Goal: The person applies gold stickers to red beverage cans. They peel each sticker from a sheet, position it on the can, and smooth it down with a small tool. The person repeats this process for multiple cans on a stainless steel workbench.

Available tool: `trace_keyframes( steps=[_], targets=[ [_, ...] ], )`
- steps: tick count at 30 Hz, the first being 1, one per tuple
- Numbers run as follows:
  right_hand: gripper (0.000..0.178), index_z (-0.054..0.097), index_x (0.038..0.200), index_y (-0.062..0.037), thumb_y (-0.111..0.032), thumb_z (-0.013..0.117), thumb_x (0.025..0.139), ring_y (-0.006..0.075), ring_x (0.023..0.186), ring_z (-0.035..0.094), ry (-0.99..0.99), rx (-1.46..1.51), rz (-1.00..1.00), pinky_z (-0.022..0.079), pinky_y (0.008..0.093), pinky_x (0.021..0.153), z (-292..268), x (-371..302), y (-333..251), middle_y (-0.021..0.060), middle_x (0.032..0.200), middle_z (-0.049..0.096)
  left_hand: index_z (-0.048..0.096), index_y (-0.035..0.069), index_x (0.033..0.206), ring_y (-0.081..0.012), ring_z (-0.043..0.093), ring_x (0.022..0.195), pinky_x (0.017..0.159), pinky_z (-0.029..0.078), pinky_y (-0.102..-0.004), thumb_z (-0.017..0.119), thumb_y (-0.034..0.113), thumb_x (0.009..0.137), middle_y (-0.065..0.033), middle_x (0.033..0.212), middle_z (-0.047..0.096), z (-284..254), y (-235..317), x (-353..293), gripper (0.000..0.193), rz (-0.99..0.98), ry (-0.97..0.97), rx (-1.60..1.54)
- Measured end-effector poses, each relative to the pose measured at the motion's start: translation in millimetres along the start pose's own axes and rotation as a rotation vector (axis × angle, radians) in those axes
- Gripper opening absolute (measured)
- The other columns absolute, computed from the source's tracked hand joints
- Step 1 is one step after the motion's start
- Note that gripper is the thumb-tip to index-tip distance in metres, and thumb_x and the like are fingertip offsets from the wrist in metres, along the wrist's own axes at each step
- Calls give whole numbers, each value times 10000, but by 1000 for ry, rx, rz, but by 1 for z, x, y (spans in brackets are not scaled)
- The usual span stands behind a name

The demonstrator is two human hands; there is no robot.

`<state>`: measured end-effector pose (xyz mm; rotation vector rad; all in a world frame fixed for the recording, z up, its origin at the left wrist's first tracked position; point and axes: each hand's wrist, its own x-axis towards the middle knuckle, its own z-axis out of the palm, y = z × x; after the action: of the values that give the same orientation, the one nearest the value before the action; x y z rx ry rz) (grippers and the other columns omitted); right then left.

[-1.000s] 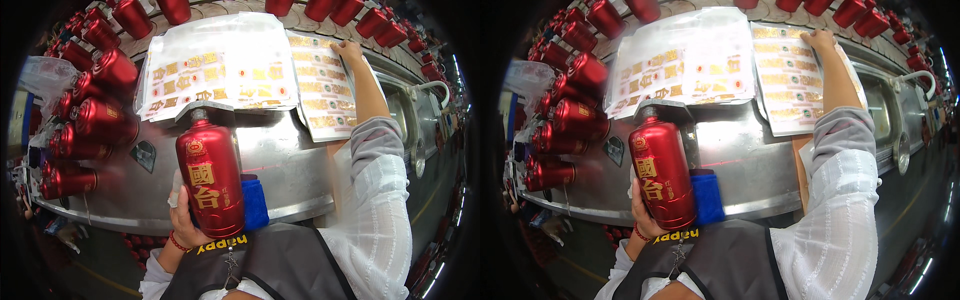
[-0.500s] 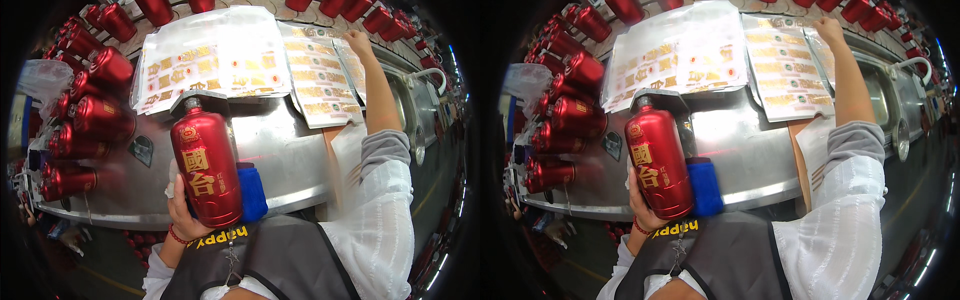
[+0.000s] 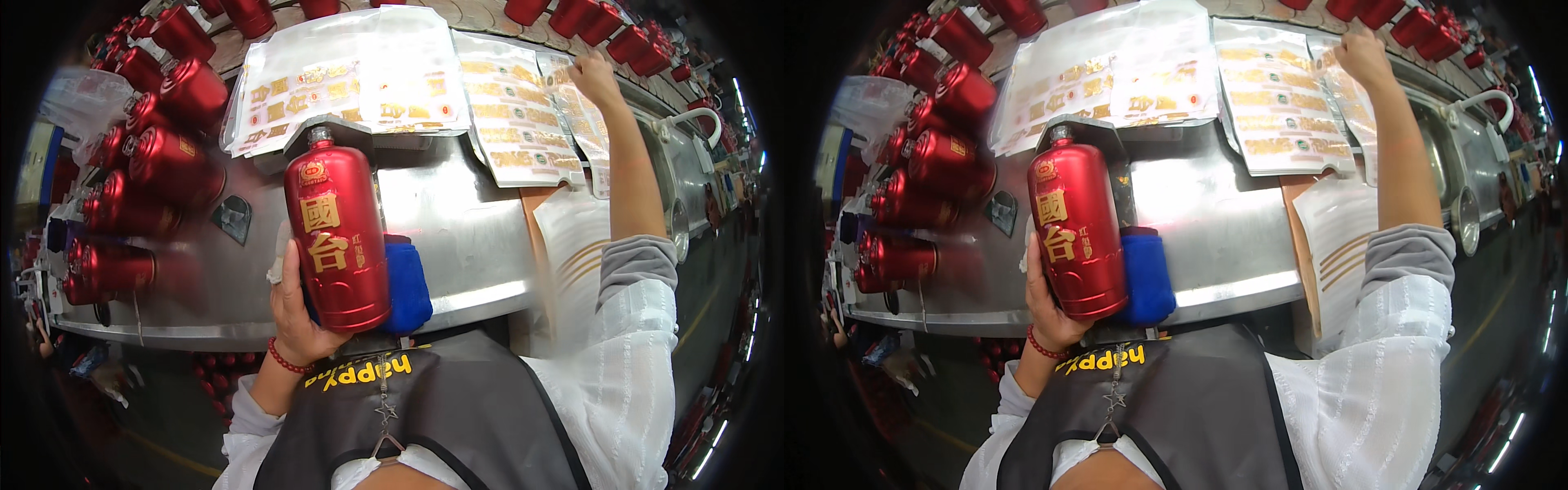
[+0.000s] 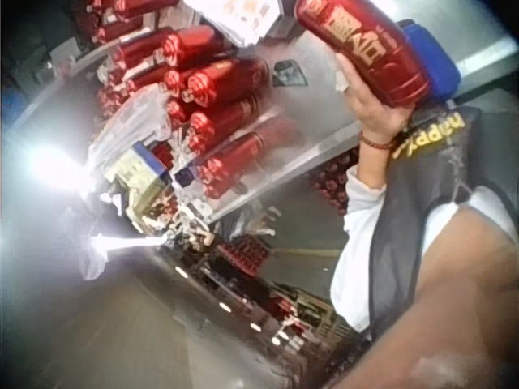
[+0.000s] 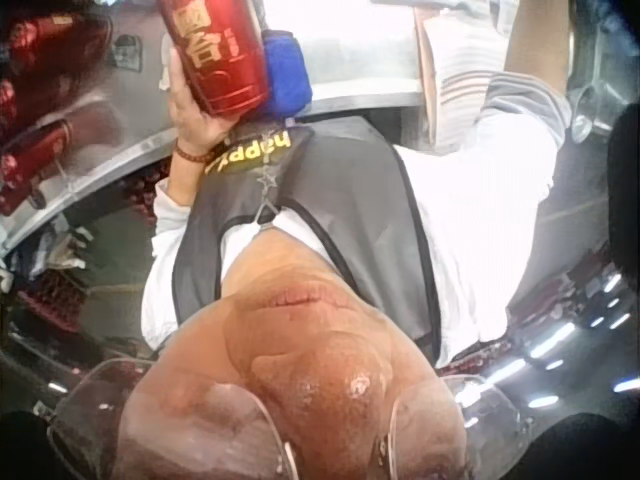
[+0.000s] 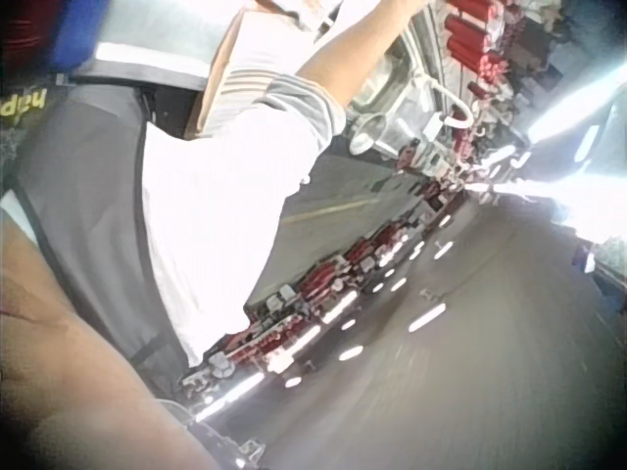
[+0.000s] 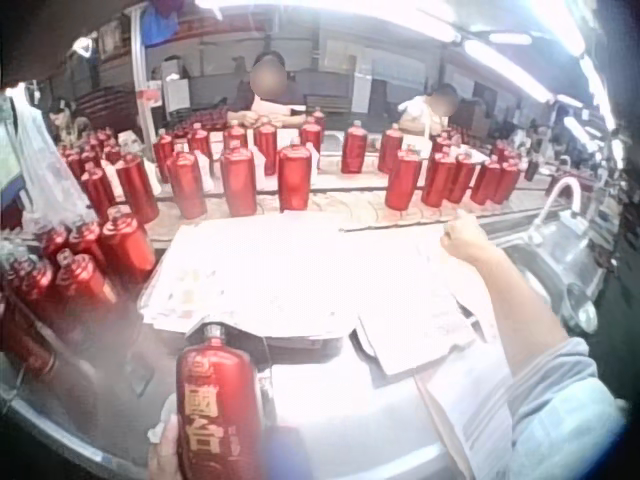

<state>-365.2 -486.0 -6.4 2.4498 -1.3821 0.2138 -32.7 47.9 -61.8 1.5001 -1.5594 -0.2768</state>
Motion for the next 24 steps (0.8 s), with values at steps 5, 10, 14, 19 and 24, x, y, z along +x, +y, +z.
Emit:
trace_keyframes(
  steps=[5,10,14,19,24],
  targets=[
    [262,650,974,42,-217,620,960,303,982,616,32,224,-326,493,388,833,-121,-1,-50,156,1030,596,420,-40,1464,-397,442,1367,1146,312,-463,562,736,878,-280,1466,454,-24,-1,23,983,68,26,-67],
    [204,656,854,2,-192,659,916,291,942,591,-39,231,-430,479,380,859,-277,-76,-196,146,1040,611,655,25,1225,-274,577,1199,1066,387,-386,632,198,945,-132,1221,668,-53,12,88,330,129,92,-58],
    [170,660,832,-24,-167,674,924,251,929,592,14,339,-726,491,372,822,-320,-94,-230,95,1054,612,483,36,1435,-293,487,1316,1131,356,-382,730,294,887,-152,1431,503,-42,17,166,653,320,128,-270],
    [251,625,927,6,-234,595,997,239,1248,540,8,653,-869,445,359,1018,-308,-100,-215,134,1278,578,631,51,1023,-88,636,886,823,521,-250,658,202,961,-26,991,666,-54,31,172,165,-17,-512,-740],
    [189,592,807,23,-95,691,917,199,1039,572,-42,1254,-662,407,308,892,-247,-189,-247,150,1070,613,612,26,911,-70,556,752,723,463,-238,631,175,979,5,799,615,-97,31,87,165,-244,-565,-744]
  ],
)
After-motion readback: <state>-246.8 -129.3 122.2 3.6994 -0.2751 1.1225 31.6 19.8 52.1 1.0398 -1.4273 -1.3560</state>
